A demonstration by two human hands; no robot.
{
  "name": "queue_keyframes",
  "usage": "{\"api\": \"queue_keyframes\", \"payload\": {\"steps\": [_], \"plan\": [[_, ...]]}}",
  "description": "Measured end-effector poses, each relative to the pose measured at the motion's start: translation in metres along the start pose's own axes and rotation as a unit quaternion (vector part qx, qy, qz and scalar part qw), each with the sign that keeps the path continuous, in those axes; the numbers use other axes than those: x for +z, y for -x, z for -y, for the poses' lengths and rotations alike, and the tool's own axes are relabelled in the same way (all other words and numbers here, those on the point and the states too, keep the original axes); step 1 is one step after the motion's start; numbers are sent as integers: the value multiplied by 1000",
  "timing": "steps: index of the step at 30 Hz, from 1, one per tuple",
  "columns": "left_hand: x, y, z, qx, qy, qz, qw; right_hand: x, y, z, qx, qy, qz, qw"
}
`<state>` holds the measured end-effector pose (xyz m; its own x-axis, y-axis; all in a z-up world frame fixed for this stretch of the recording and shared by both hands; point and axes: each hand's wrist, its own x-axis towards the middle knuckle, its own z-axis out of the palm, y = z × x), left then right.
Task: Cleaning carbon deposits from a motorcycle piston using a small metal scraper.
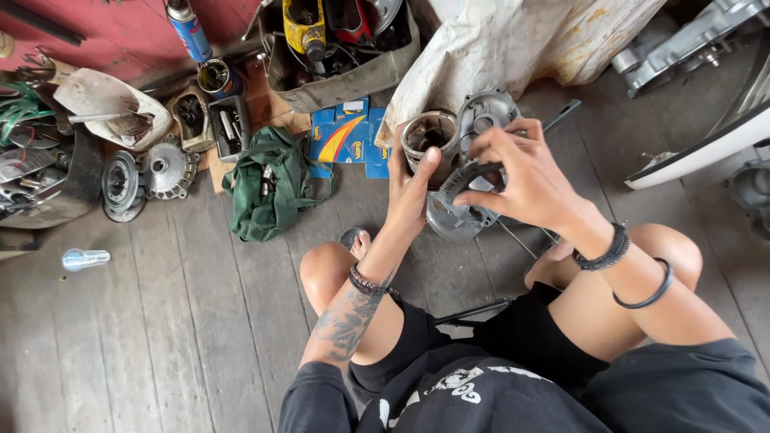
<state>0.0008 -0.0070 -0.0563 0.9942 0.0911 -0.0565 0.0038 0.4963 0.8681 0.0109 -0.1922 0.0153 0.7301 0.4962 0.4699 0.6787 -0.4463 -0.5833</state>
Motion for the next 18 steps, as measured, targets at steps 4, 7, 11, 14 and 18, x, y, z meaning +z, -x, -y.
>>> {"api": "queue_keyframes", "payload": {"steps": [4, 7, 11, 14, 18], "plan": [[-15, -12, 13, 71, 1, 57, 996, -8, 1, -21, -2, 30, -14, 999], [-8, -7, 7, 77, 1, 54, 996, -2, 4, -17, -33, 54, -29, 998], [0, -7, 7, 87, 43, 50, 994, -4, 8, -16, 24, 18, -26, 999], [-2, -8, 7, 97, 68, 58, 991, 5, 13, -22, 61, 5, -22, 998], [1, -9, -1, 90, 85, 37, 992, 14, 5, 0, 156, -108, -4, 982]]}}
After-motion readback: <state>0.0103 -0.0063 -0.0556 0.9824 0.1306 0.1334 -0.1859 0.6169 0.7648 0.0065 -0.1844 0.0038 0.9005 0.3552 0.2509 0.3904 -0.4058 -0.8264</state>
